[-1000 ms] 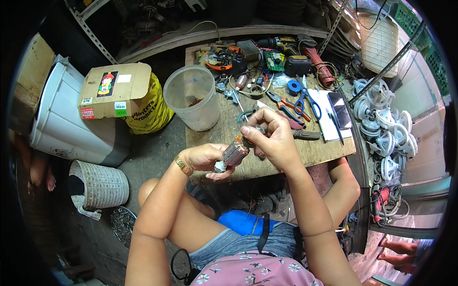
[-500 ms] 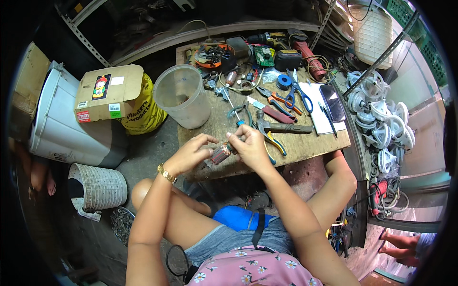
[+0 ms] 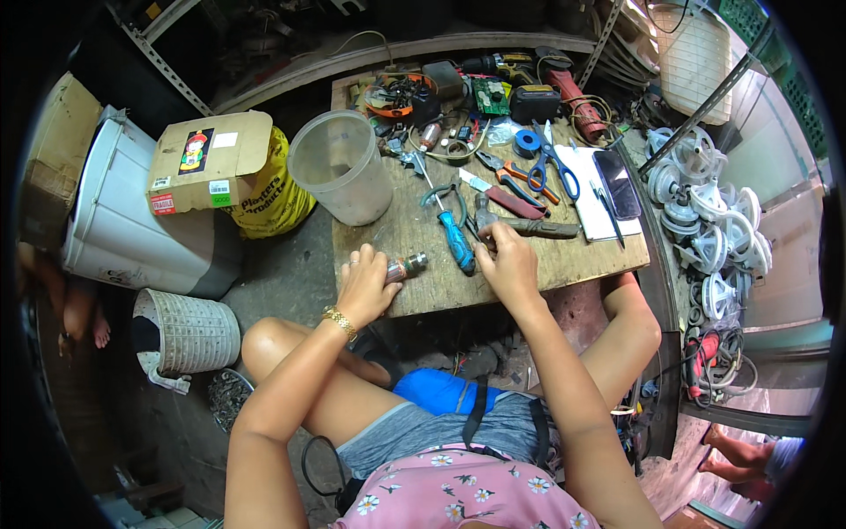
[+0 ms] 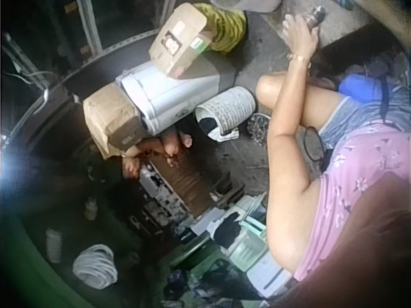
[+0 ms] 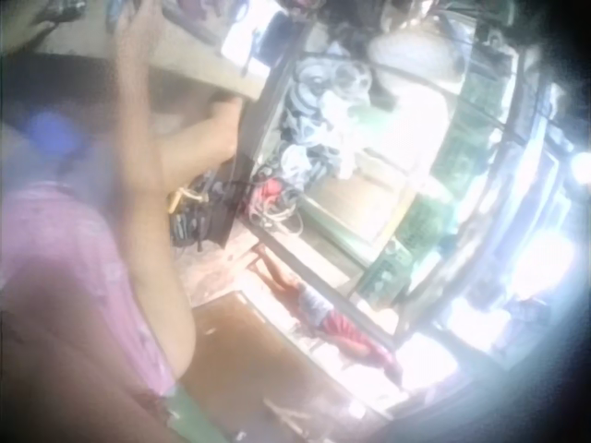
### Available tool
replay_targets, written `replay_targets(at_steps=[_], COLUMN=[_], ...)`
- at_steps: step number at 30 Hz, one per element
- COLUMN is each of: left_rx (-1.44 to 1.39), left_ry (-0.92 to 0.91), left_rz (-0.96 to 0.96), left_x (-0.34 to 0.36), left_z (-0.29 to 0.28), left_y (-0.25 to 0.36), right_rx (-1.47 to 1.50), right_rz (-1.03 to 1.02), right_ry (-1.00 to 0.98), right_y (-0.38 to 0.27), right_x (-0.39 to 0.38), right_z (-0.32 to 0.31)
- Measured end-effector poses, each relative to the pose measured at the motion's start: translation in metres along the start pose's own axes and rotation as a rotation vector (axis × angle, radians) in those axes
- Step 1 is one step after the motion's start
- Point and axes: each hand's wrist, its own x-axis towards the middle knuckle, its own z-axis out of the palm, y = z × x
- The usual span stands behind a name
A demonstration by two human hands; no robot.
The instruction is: The person cleans and repairs an electric motor armature by hand and with a small metal tool, scraping the commutator segments and removing debris from the windings.
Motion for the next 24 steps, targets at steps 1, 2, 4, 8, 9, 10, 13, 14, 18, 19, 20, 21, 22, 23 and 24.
replay_targets(at_steps=[1,2,4,8,9,10,13,14,18,19,20,21,22,23,24], left_rx=[-0.010,-0.020,-0.026,-0.223,-0.390,-0.563,-0.741,-0.765,-0.669,-0.726,-0.769,-0.724,-0.665,-0.613,-0.561], left_ry=[0.006,0.011,0.029,0.122,0.249,0.370,0.607,0.690,0.722,0.654,0.591,0.606,0.653,0.693,0.728], left_rz=[0.011,0.025,0.045,-0.102,-0.208,-0.306,-0.450,-0.350,-0.323,-0.316,-0.314,-0.362,-0.396,-0.424,-0.449], left_x=[0.002,0.005,0.012,0.023,0.025,0.030,0.046,0.052,0.089,0.095,0.099,0.106,0.112,0.121,0.127], left_z=[0.002,0.004,0.008,0.006,0.017,0.023,0.006,0.005,0.018,0.015,0.012,0.016,0.019,0.024,0.030], left_y=[0.001,0.001,-0.002,-0.009,-0.030,-0.041,-0.052,-0.053,-0.056,-0.044,-0.036,-0.023,-0.022,-0.026,-0.030], right_rx=[-0.030,-0.061,-0.066,0.037,0.068,0.088,0.003,0.016,-0.144,-0.151,-0.170,-0.244,-0.311,-0.397,-0.485], right_rz=[-0.044,-0.088,-0.084,-0.083,-0.127,-0.075,0.158,0.248,0.368,0.444,0.494,0.599,0.705,0.711,0.721], right_ry=[-0.002,-0.004,-0.065,0.013,0.057,0.153,0.430,0.522,0.767,0.810,0.852,0.862,0.866,0.867,0.865], right_y=[0.003,0.005,-0.008,-0.014,-0.016,-0.011,0.037,0.041,0.153,0.175,0.185,0.196,0.206,0.216,0.221], right_x=[-0.004,-0.008,-0.011,-0.015,-0.017,-0.024,-0.068,-0.081,-0.194,-0.230,-0.259,-0.292,-0.321,-0.348,-0.371], right_z=[0.001,0.001,0.000,-0.036,-0.053,-0.078,-0.147,-0.172,-0.255,-0.270,-0.277,-0.285,-0.287,-0.282,-0.279])
